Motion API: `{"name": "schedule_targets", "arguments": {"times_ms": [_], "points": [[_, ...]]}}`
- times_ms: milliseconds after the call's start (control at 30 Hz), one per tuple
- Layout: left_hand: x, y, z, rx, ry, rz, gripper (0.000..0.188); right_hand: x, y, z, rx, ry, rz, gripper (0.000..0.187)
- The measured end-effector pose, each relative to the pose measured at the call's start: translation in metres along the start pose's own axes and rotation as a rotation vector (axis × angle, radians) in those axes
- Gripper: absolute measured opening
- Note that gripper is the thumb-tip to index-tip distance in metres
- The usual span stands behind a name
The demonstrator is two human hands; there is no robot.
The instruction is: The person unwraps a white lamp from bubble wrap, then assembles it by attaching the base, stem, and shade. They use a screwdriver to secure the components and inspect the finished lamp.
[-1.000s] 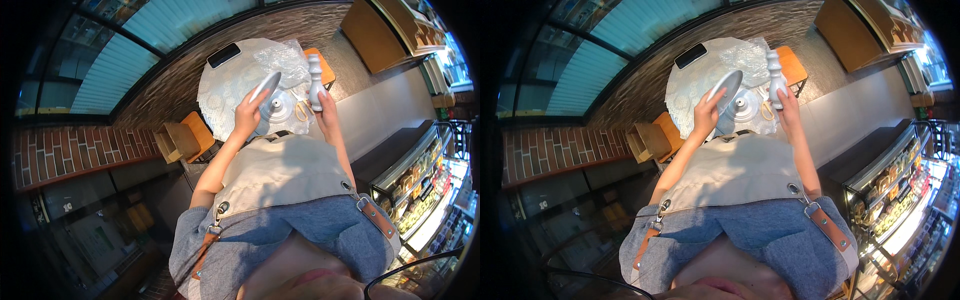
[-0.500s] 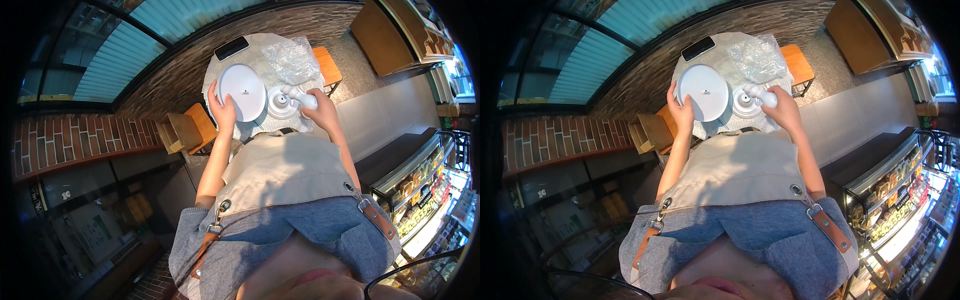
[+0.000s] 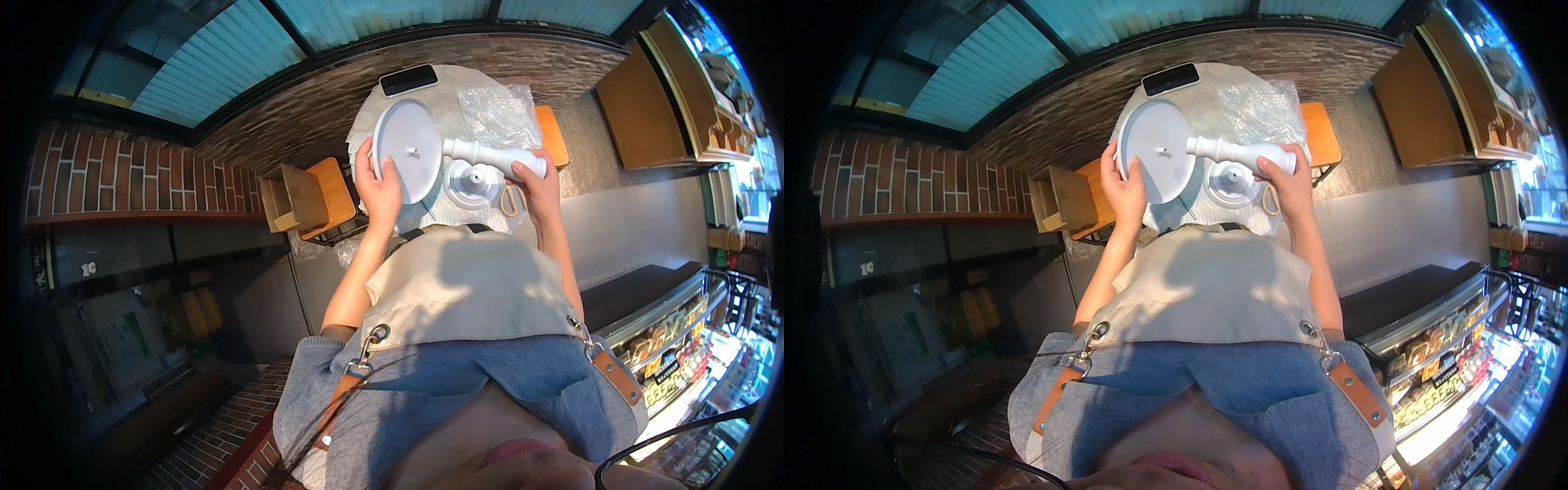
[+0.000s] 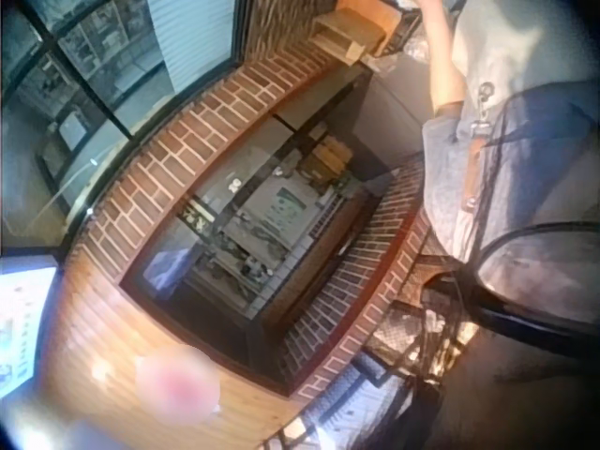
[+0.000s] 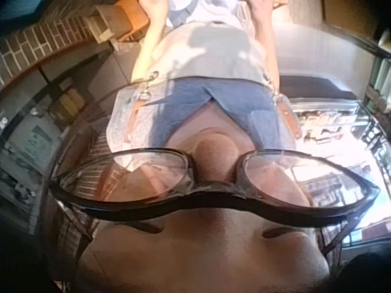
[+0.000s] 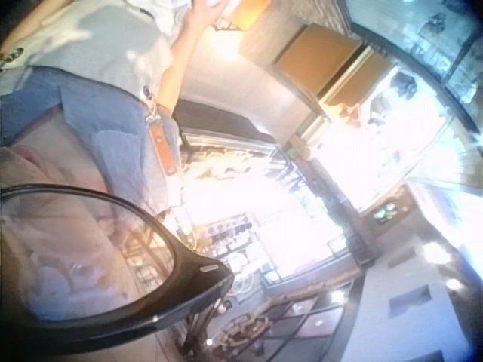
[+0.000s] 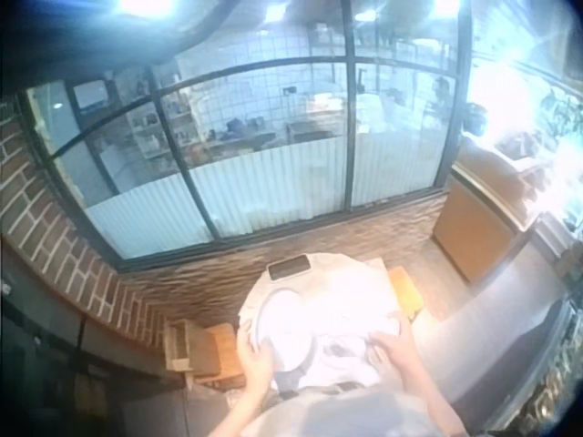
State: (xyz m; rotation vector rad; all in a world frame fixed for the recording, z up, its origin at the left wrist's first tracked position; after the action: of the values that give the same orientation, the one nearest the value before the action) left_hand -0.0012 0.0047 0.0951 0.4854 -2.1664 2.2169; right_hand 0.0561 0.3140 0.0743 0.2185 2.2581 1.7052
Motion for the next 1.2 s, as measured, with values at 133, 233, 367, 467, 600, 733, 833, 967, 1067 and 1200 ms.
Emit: {"name": "schedule_targets", "arguments": {"times_ms": [133, 233, 367, 467, 600, 733, 833, 967, 1067, 1200], "points": [[-0.003, -0.05, -0.008, 0.055, 0.002, -0.164, 0.036, -0.01, -0.004, -0.019, 0.215, 0.04, 0.018, 0.035], [-0.011, -0.099, -0.015, 0.115, 0.029, -0.295, 0.035, -0.015, -0.001, -0.026, 0.312, 0.055, 0.027, 0.035], [-0.018, -0.13, -0.02, 0.161, 0.047, -0.498, 0.038, -0.019, 0.008, -0.033, 0.386, 0.107, 0.065, 0.037], [-0.023, -0.146, -0.024, 0.217, 0.076, -0.612, 0.041, -0.028, 0.019, -0.042, 0.364, 0.111, 0.105, 0.043], [-0.026, -0.167, -0.028, 0.163, 0.125, -0.718, 0.05, -0.036, 0.032, -0.054, 0.293, 0.14, 0.239, 0.049], [-0.027, -0.173, -0.025, 0.099, 0.148, -0.751, 0.051, -0.036, 0.021, -0.057, 0.499, 0.199, 0.137, 0.054], [-0.028, -0.182, -0.027, 0.056, 0.213, -0.835, 0.053, -0.036, 0.012, -0.059, 0.542, 0.285, 0.065, 0.058], [-0.023, -0.188, -0.027, 0.055, 0.282, -0.842, 0.054, -0.04, 0.03, -0.058, 0.507, 0.246, 0.181, 0.058], [-0.018, -0.187, -0.025, 0.072, 0.285, -0.814, 0.052, -0.046, 0.053, -0.055, 0.321, 0.179, 0.338, 0.059], [-0.013, -0.179, -0.025, 0.081, 0.251, -0.747, 0.053, -0.053, 0.078, -0.057, 0.096, 0.13, 0.488, 0.06]]}}
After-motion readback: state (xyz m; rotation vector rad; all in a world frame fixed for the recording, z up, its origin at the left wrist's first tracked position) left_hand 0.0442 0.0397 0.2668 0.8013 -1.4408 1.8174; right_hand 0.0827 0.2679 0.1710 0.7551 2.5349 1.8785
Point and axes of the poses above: each hand's wrist, its own x-axis towards the middle knuckle, its own z-axis out of the back of the hand, y = z × x, the point moved 9 cm from there along x, towards the middle knuckle, and after that the axes turned 1 degree about y, right-handed, at the moved point
